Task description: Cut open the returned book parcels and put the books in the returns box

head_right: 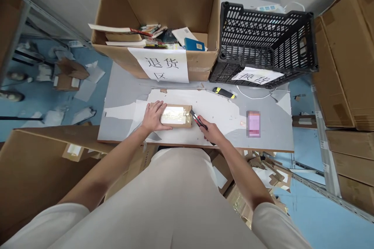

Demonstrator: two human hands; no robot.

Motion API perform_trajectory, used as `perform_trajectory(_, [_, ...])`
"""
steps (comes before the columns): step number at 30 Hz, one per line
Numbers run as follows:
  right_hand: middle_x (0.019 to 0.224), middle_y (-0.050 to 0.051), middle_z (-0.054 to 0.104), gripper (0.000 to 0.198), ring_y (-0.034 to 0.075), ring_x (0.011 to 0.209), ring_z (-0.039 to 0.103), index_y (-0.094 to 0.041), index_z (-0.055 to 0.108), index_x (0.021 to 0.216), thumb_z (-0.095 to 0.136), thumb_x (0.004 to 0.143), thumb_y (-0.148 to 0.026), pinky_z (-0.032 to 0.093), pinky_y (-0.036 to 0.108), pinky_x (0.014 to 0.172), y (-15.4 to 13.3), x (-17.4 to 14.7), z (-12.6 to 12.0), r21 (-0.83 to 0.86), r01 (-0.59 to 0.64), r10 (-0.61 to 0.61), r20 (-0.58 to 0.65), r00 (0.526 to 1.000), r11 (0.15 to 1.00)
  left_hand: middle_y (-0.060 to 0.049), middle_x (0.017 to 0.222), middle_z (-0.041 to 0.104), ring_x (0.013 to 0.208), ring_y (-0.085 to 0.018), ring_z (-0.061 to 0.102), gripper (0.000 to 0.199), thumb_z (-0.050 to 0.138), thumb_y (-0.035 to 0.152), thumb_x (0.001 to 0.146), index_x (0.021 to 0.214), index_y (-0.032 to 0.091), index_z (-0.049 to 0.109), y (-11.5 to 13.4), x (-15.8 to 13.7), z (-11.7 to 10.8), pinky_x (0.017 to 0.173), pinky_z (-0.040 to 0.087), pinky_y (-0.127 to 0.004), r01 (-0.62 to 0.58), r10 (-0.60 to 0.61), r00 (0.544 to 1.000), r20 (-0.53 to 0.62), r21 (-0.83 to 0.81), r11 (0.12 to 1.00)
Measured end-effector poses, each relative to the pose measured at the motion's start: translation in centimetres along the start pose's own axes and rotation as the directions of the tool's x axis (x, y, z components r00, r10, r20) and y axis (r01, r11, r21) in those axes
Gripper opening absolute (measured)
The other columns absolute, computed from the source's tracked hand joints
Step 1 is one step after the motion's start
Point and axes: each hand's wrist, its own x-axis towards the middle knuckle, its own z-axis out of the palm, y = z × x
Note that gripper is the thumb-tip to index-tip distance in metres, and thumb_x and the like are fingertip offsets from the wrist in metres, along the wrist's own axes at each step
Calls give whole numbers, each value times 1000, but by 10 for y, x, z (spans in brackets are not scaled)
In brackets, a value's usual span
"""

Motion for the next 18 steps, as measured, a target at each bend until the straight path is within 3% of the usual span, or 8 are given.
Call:
perform_trajectory(5, [59,-7,59,63,7,36,48,-34,43,142,60,82,-27,43,21,35,5,-3,-14,-70,46,-39,108,993,996,-21,146,39,137,-42,31,115,71,73,50,143,14,36,1,0,2,113,3,-61,-3,3,1000,-2,4,1000])
perform_trajectory(11, [57,-7,58,62,7,37,48,-32,46,141,59,81,-26,42,20,37,6,-4,5,-36,88,-85,94,992,995,-21,146,39,137,-41,30,114,68,73,52,144,14,35,-1,1,6,114,5,-58,-6,6,1000,-27,8,1000])
perform_trajectory(14, [66,-5,62,60,7,40,49,-32,47,141,58,82,-27,46,23,44,14,-12,7,-61,105,-96,126,987,993,-21,147,38,138,-41,29,116,69,74,51,144,14,35,-3,0,9,114,5,-58,-7,7,999,-35,7,1000])
perform_trajectory(18, [77,-4,65,61,8,43,49,-34,43,142,56,83,-32,49,27,50,30,-29,-5,-48,66,-62,75,995,997,-20,148,37,139,-40,29,114,70,73,52,144,16,35,-4,-2,9,115,4,-56,-4,4,999,-32,2,1000])
